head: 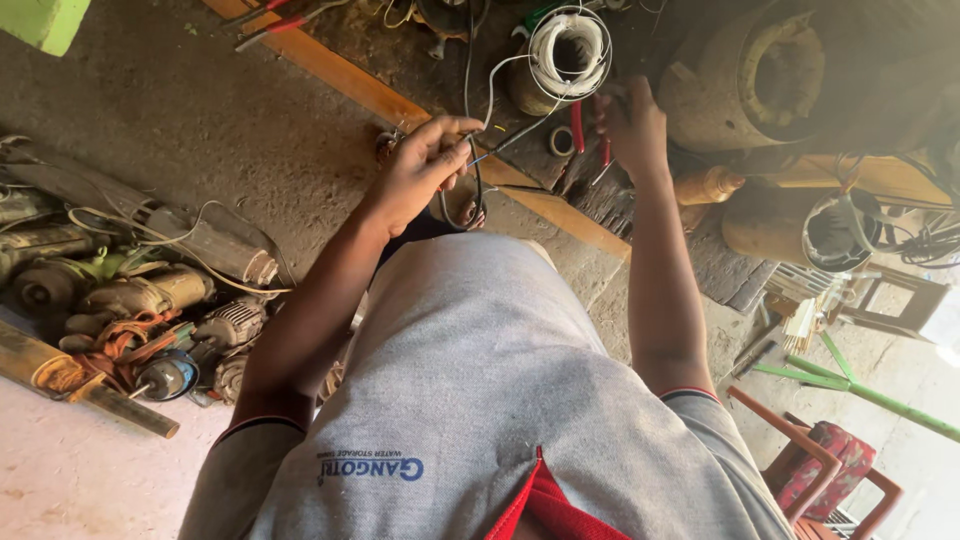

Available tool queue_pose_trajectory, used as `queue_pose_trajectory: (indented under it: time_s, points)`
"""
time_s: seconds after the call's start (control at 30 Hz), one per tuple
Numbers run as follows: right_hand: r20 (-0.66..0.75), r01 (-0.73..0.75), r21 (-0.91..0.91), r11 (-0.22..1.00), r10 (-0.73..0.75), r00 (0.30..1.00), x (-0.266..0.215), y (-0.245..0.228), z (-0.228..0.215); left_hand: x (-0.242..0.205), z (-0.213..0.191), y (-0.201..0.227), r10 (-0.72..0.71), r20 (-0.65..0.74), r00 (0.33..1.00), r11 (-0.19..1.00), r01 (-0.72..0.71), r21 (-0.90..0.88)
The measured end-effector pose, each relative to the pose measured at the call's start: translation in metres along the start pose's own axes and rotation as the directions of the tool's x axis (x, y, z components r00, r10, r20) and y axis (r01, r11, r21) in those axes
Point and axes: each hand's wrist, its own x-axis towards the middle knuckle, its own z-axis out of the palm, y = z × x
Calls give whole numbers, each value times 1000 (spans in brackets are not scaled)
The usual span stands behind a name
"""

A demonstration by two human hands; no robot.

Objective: The person strips the insulation from several colored wires using a knife, twists the exposed ends together, and wraps the connections with electrical tape. They also cut a piece of black conduit tubing and place it over the taped wire bundle.

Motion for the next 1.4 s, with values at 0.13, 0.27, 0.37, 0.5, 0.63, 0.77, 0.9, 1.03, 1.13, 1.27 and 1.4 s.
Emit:
queue_pose_trajectory:
  time_s: [0.13,0.27,0.37,0.5,0.63,0.77,0.9,1.03,1.13,1.27,1.4]
  points:
    - [-116,207,-706,677,-399,910,-17,-51,-1,-16,3,-5,34,-126,991,961,2,276]
    - [-15,426,-326,844,-455,890,-36,-120,21,-31,6,-19,209,-111,972,905,-149,399]
    - [238,638,-219,738,-594,769,-9,-155,68,-38,7,-25,136,-63,989,894,-95,438]
    - [418,775,-428,464,-659,625,56,-185,136,-43,5,-27,30,-168,985,923,37,382]
    - [483,812,-412,413,-656,579,53,-219,153,-45,-2,-27,-31,-155,987,978,62,201]
    - [421,729,79,680,-686,593,-21,-232,94,-38,-12,-35,11,-228,974,930,74,361]
    - [627,530,310,789,-589,510,-55,-201,40,-29,-20,-44,65,-154,986,994,-51,96]
    - [398,290,-340,894,-143,906,-67,-127,48,-29,-24,-41,33,-158,987,986,-6,167]
    - [29,65,-658,751,-61,998,-63,-58,62,-28,-20,-32,90,-171,981,994,-78,74]
    - [-85,-38,-625,779,-20,996,-63,11,76,-32,-9,-19,180,-198,963,984,-175,47]
    - [-148,2,-482,876,-84,985,-69,26,78,-40,2,0,333,-121,935,854,-245,459]
